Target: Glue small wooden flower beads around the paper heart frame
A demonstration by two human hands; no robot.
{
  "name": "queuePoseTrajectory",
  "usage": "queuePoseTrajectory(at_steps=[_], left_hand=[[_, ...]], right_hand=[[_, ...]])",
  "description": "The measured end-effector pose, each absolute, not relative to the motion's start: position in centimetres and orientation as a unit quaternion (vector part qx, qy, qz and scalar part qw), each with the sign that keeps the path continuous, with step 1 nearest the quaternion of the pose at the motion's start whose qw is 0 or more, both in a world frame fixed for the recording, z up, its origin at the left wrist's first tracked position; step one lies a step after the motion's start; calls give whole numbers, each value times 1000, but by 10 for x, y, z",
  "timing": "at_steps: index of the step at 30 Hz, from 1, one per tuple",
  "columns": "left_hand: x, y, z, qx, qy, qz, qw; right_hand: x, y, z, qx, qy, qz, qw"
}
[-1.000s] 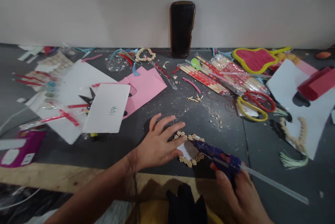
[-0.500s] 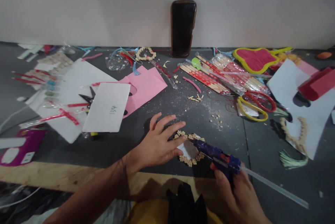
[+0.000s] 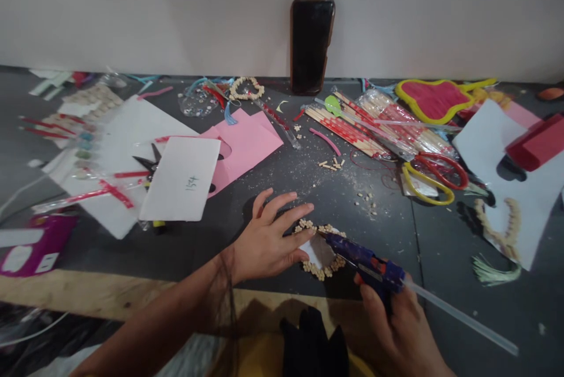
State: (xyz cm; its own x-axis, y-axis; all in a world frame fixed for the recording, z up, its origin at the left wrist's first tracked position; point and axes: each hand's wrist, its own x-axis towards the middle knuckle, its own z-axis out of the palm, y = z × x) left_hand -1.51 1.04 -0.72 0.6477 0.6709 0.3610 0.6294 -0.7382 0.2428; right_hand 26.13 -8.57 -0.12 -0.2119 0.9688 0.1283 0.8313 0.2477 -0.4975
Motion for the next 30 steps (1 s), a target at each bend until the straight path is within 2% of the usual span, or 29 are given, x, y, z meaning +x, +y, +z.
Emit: queuePoseTrajectory(at_steps=[13,24,30], left_hand=[[-16,10,-8,907,360,212,48],[-16,9,-7,906,364,208,55],[-15,9,-7,906,362,210,55]], right_hand=[[257,-86,-1,-607,-750,175,196],[248,-81,6,-593,-751,144,251],[252,-84,6,-607,-751,135,223]])
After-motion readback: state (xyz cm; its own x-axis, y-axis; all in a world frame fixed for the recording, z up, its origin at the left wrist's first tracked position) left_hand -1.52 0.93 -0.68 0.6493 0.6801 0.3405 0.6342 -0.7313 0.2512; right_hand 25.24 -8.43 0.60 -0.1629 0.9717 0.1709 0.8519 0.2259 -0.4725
